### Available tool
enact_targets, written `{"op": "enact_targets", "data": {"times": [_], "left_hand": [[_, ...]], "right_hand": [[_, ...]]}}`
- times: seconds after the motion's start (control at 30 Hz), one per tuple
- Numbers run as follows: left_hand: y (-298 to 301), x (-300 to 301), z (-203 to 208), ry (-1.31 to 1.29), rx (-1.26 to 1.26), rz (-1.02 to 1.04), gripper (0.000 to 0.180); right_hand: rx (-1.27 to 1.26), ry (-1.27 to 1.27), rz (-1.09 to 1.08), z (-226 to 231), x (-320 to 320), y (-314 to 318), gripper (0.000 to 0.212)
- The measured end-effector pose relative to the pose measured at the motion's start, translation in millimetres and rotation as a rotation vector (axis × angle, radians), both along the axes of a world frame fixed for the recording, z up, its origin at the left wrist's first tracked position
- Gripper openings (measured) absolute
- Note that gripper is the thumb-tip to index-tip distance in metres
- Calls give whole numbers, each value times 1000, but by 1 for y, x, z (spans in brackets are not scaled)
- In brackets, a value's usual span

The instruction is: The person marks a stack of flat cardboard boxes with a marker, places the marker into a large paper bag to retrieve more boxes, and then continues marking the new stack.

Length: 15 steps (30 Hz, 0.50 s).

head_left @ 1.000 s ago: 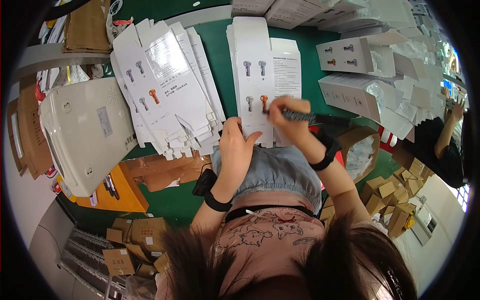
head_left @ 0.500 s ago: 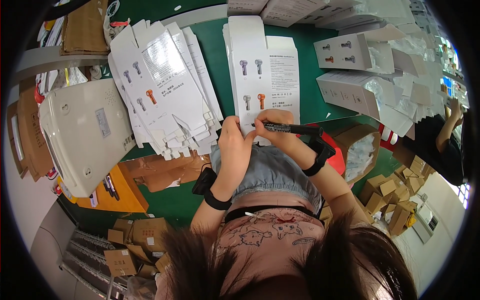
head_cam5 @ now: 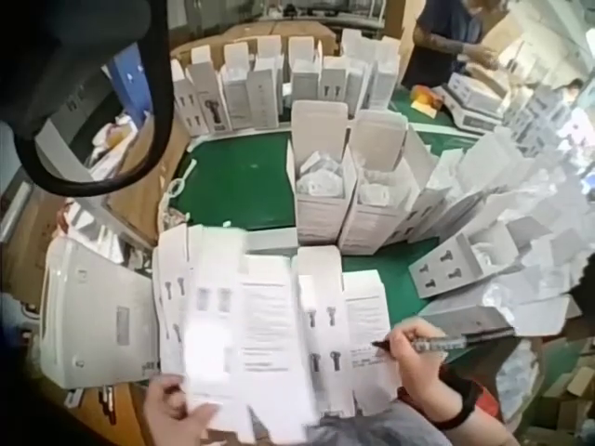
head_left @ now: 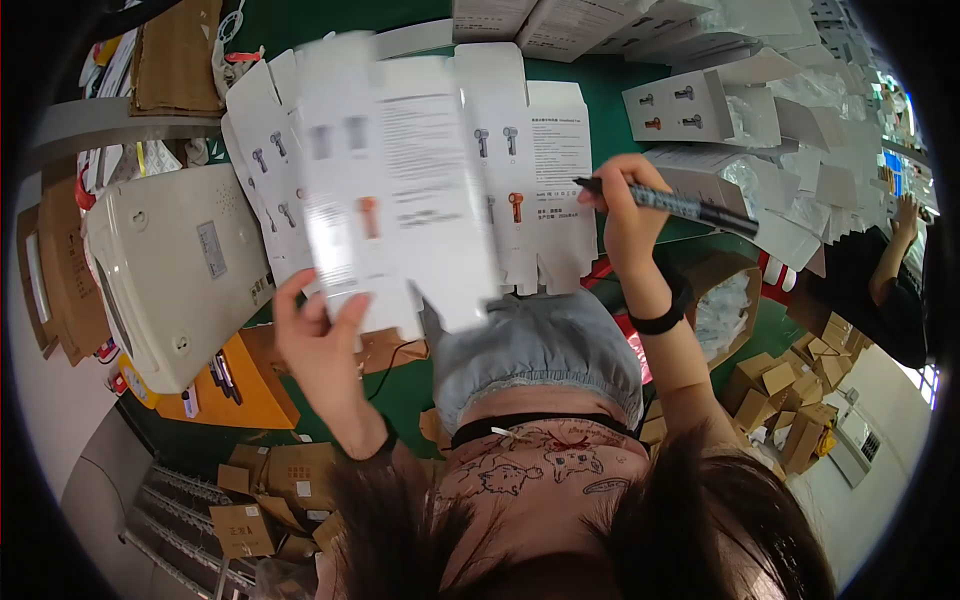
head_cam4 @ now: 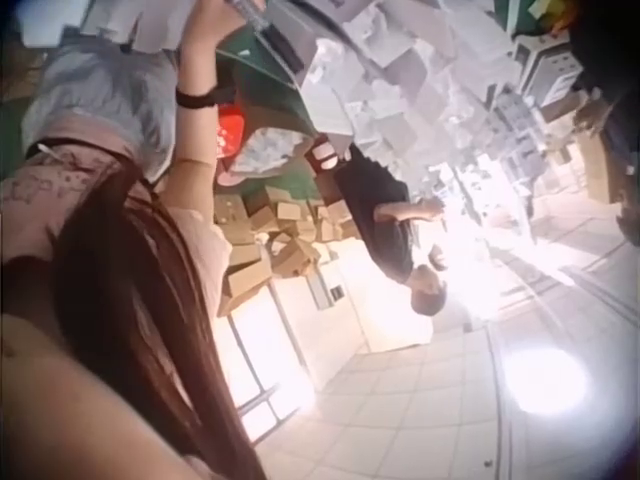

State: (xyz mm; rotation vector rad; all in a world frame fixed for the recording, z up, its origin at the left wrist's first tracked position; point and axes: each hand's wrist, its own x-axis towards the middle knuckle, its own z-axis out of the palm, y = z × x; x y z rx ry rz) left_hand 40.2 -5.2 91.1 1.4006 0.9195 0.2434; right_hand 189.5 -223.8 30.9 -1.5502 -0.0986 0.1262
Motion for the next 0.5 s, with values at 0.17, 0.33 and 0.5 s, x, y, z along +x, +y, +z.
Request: {"op": "enact_targets", "data": {"times": [0.17, 0.33, 0.5], "left_hand": [[-9, 5, -4, 336, 1061, -78, 46], [-54, 13, -43, 167, 635, -485, 50], [-86, 19, -67, 200, 602, -590, 50]], "right_hand": [[-280, 56, 145, -13, 15, 22, 12], [-370, -5, 193, -41, 19, 34, 11], [-392, -27, 208, -41, 19, 37, 11]]}}
